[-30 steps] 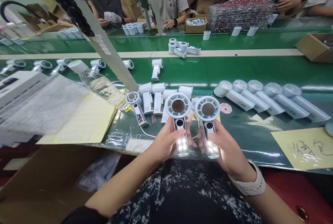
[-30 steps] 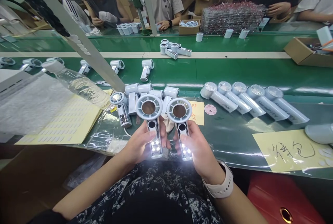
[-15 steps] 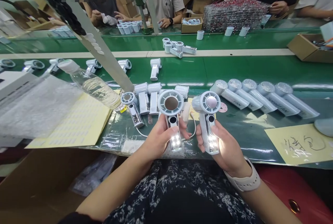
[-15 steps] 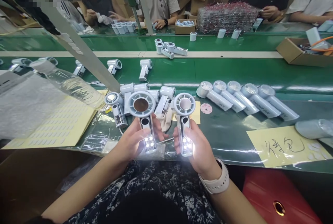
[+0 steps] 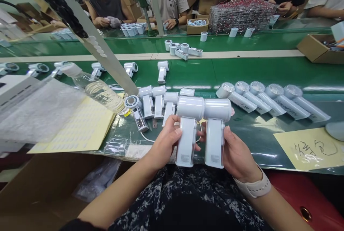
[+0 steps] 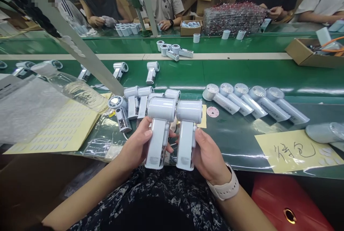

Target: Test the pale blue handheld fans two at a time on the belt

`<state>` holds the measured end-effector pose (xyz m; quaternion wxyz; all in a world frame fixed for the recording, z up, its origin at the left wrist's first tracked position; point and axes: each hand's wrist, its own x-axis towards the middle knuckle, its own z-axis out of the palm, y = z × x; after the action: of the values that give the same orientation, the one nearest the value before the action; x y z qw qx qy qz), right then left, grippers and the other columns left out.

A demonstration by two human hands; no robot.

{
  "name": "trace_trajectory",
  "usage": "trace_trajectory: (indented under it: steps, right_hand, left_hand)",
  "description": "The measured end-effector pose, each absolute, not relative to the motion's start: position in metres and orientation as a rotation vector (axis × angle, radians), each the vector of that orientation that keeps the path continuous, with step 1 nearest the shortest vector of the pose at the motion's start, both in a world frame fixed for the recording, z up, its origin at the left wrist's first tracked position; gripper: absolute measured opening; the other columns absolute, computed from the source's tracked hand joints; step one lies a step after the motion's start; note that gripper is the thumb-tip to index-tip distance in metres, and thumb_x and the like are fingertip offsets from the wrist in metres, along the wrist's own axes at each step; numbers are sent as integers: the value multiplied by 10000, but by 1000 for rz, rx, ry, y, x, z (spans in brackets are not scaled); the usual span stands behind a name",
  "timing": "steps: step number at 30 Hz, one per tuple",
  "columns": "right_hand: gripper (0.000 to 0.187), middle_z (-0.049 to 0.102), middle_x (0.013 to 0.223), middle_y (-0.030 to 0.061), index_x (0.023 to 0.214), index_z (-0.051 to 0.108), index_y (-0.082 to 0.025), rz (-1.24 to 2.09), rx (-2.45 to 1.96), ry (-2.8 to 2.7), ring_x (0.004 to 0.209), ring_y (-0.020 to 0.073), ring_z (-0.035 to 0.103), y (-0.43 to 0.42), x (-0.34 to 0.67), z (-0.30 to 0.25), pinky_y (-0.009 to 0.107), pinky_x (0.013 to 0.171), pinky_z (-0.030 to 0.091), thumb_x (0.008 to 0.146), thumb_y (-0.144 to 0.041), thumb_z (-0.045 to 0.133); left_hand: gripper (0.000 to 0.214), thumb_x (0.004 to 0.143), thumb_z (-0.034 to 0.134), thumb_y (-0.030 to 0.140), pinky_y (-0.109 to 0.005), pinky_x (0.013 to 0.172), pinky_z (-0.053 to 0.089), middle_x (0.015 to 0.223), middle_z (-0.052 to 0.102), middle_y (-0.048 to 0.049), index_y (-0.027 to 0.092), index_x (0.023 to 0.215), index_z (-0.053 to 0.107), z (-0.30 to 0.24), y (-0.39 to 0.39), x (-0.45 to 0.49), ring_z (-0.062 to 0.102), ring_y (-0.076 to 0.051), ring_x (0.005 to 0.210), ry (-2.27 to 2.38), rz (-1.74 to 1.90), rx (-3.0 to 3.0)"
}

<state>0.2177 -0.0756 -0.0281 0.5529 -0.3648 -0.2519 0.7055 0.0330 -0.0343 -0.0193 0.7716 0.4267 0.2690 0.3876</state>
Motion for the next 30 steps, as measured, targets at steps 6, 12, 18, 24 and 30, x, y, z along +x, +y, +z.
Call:
trace_trajectory:
  steps: [6, 12, 18, 24, 30]
  right_hand:
    - [307, 798, 990, 74, 988, 780, -244, 1693, -772, -596, 882, 275, 745, -83, 223, -12, 433, 765, 637, 854, -512, 710]
    - [227, 775, 972, 61, 946, 774, -236, 1605, -830, -527, 901, 238, 712, -78, 227, -12, 367, 827, 607, 843, -427, 707]
    - [309, 685, 772, 51, 802, 747, -185, 1699, -773, -394, 689, 158, 619, -78, 222, -13, 259, 650, 570, 871, -417, 555]
    - [324, 671, 783, 62, 802, 692, -170, 1688, -737, -446, 597, 148, 586, -77, 221, -13, 257, 532, 510, 893, -427, 516]
    - [208, 670, 793, 32, 930, 678, -224, 1605, -723, -404, 653, 182, 620, -75, 224, -18, 272, 494, 512, 831, -402, 633]
  left_hand:
    - [410, 915, 633, 433, -367, 703, 605, 1089, 728, -82, 253, 1164, 362, 1, -44, 27, 760, -241, 835, 549, 772, 988]
    - [556, 742, 825, 409, -327, 765, 561, 956, 701, -58, 208, 1159, 515, 2, -40, 35, 716, -222, 868, 603, 815, 913]
    - [515, 646, 888, 438, -219, 601, 460, 814, 587, 4, 146, 991, 641, -4, -35, 40, 570, -81, 619, 712, 811, 840]
    - [429, 797, 737, 524, -254, 653, 516, 920, 652, -55, 160, 1012, 664, -7, -33, 38, 620, -146, 743, 690, 879, 757]
    - [337, 831, 697, 358, -287, 709, 538, 1014, 708, -84, 160, 1098, 638, -7, -34, 36, 692, -197, 826, 671, 856, 800]
